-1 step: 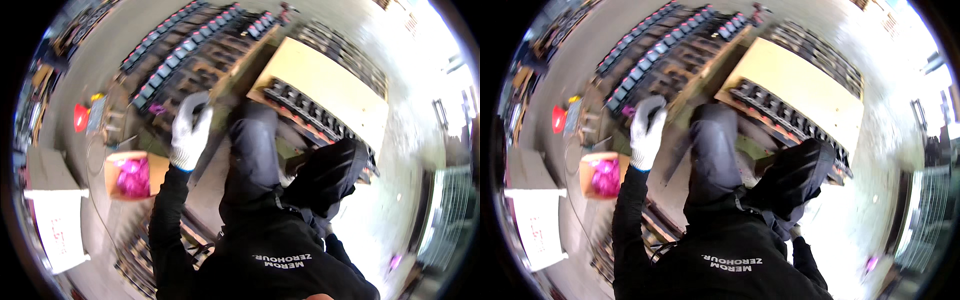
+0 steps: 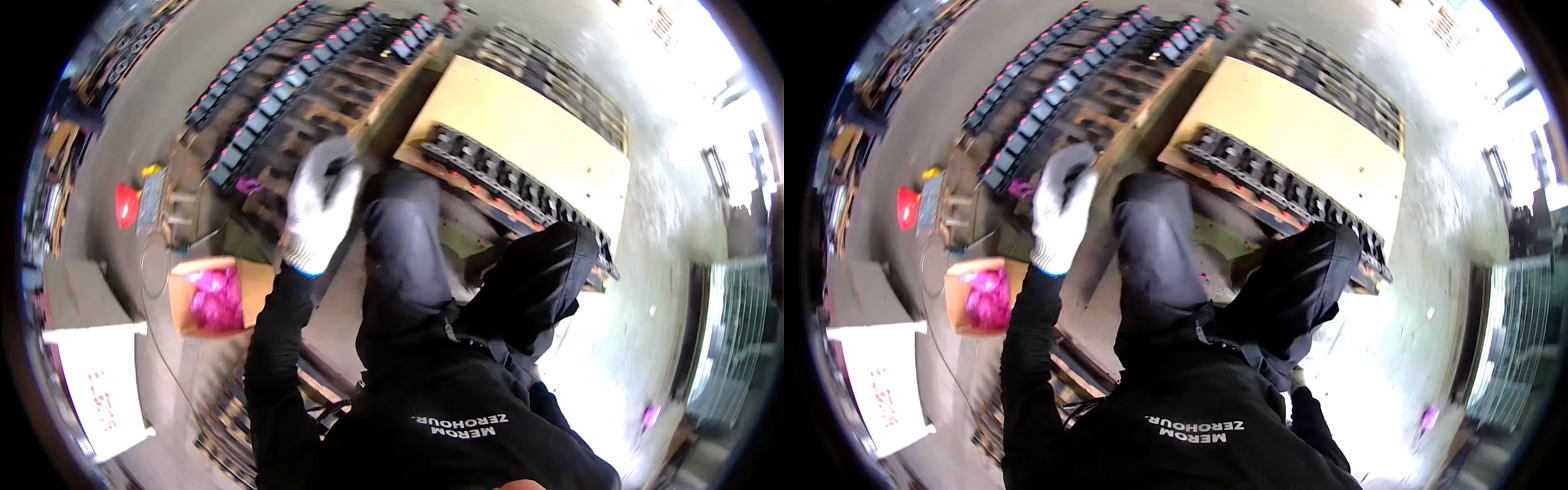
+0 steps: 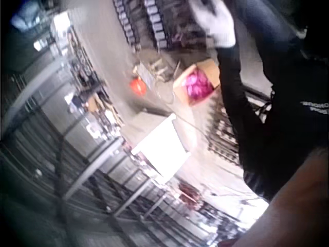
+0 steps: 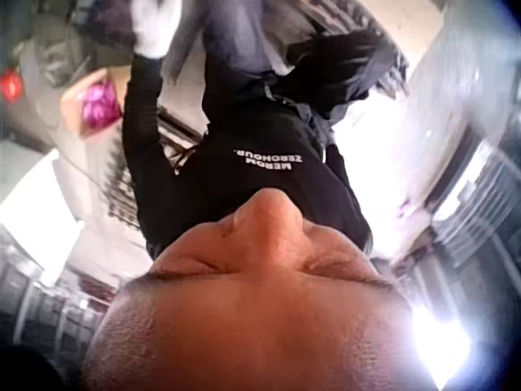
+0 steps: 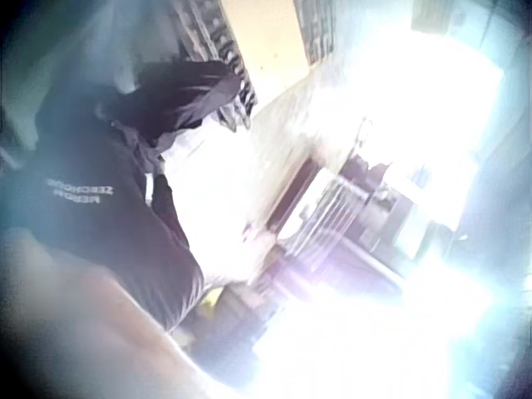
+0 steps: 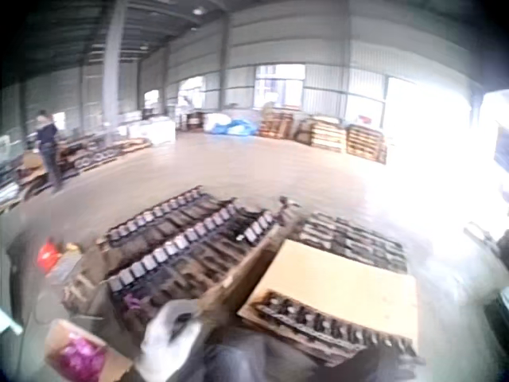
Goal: The person arranges black mechanical components on a wooden board and uses a power drill to fasten them. The person handles the parts and the tool with gloved hands in a workshop environment.
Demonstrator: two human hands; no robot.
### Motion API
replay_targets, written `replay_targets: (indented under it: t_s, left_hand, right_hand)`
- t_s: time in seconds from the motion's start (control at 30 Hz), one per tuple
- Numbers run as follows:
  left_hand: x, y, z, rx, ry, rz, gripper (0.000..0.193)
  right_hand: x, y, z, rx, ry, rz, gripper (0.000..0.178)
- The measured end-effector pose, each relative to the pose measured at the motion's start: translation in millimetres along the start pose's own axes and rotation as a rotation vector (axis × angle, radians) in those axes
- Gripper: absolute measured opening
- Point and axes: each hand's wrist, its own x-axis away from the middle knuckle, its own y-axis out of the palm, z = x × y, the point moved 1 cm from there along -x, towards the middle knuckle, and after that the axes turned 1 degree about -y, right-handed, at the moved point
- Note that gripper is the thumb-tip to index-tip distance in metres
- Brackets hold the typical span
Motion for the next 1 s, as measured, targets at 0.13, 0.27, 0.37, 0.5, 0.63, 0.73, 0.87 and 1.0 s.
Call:
replay_targets:
  t_s: [0.13,0.27,0.37,0.5,0.63,0.73,0.87,1.0]
  left_hand:
    - [-70,124,52,0.199,0.128,-0.241,0.027]
    - [-100,175,37,0.554,-0.12,-0.216,0.026]
    - [-110,208,15,0.721,-0.343,-0.158,0.023]
    - [-101,272,-33,0.78,-0.5,-0.374,0.022]
    - [-106,315,-31,0.712,-0.523,-0.576,0.022]
    - [-105,322,-3,0.579,-0.342,-0.651,0.025]
    - [-63,340,36,0.615,-0.307,-0.739,0.035]
    - [-55,332,38,0.625,-0.271,-0.848,0.036]
  right_hand:
    - [29,29,-12,0.08,0.133,0.056,0.022]
    - [66,47,-16,0.05,0.223,0.134,0.024]
    - [84,65,-17,-0.002,0.294,0.19,0.025]
    - [90,101,-21,-0.107,0.364,0.249,0.027]
    - [104,145,-13,-0.232,0.373,0.293,0.029]
    - [115,175,19,-0.206,0.287,0.321,0.03]
    - [159,187,78,0.227,0.302,0.302,0.039]
    - [219,202,28,-0.296,0.54,0.575,0.051]
